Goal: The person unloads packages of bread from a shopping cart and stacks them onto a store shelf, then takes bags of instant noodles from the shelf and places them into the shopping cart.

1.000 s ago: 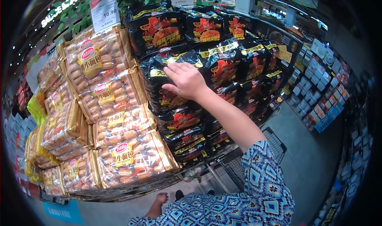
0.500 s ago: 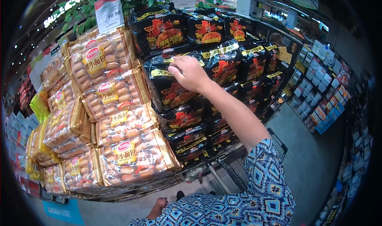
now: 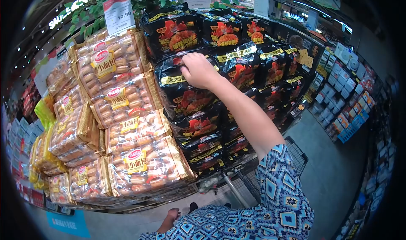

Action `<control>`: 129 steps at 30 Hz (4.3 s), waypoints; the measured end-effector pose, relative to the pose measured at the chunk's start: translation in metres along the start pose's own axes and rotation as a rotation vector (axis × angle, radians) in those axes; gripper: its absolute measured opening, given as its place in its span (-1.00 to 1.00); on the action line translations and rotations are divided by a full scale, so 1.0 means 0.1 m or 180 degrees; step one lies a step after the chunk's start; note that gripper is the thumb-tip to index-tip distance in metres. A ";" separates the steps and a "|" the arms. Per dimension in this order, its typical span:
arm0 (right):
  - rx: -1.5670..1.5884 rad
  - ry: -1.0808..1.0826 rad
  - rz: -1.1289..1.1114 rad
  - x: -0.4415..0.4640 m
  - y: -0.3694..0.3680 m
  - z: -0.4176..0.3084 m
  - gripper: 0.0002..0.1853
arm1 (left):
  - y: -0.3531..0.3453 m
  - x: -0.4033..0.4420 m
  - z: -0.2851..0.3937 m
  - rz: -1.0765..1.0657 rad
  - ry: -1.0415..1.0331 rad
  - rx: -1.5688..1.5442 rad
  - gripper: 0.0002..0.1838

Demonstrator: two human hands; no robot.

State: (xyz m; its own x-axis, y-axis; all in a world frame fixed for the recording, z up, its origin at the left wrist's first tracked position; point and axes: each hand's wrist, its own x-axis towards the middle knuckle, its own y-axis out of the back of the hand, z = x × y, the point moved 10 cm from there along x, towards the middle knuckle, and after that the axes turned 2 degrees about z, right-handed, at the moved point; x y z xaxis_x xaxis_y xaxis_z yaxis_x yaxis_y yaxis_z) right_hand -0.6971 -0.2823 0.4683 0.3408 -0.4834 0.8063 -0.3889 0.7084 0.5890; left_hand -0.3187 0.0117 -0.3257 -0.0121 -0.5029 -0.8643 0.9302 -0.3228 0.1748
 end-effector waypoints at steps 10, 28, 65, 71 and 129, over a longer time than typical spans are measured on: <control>-0.0156 -0.0520 -0.0018 -0.03 0.01 0.15 -0.68 | 0.04 0.03 -0.08 0.0011 0.0105 0.0149 -0.59; -0.1326 -0.1088 0.0414 -0.35 0.63 1.14 -0.57 | 0.03 -0.27 0.12 0.0074 -0.0011 0.0321 -0.59; -0.0097 -0.0418 -0.0564 0.09 0.07 0.06 -0.70 | 0.03 -0.08 -0.10 0.0061 -0.0096 -0.0135 -0.64; 0.0339 -0.0414 -0.0423 0.03 -0.02 0.20 -0.80 | 0.17 -0.12 -0.25 0.0138 0.0118 -0.0235 -0.62; 0.4279 -0.3791 0.0882 -3.94 1.06 -0.87 -0.27 | -2.24 -3.10 3.43 -0.3923 -0.0706 -0.2700 -0.40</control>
State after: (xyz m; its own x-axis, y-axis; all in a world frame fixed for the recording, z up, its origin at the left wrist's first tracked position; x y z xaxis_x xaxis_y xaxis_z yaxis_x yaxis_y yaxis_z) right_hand -0.7983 0.0279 0.2080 -0.3381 -0.9327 0.1255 -0.8765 0.2635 -0.4027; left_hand -0.6492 -0.0349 0.0643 -0.9005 -0.4031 -0.1630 0.2264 -0.1146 -0.9673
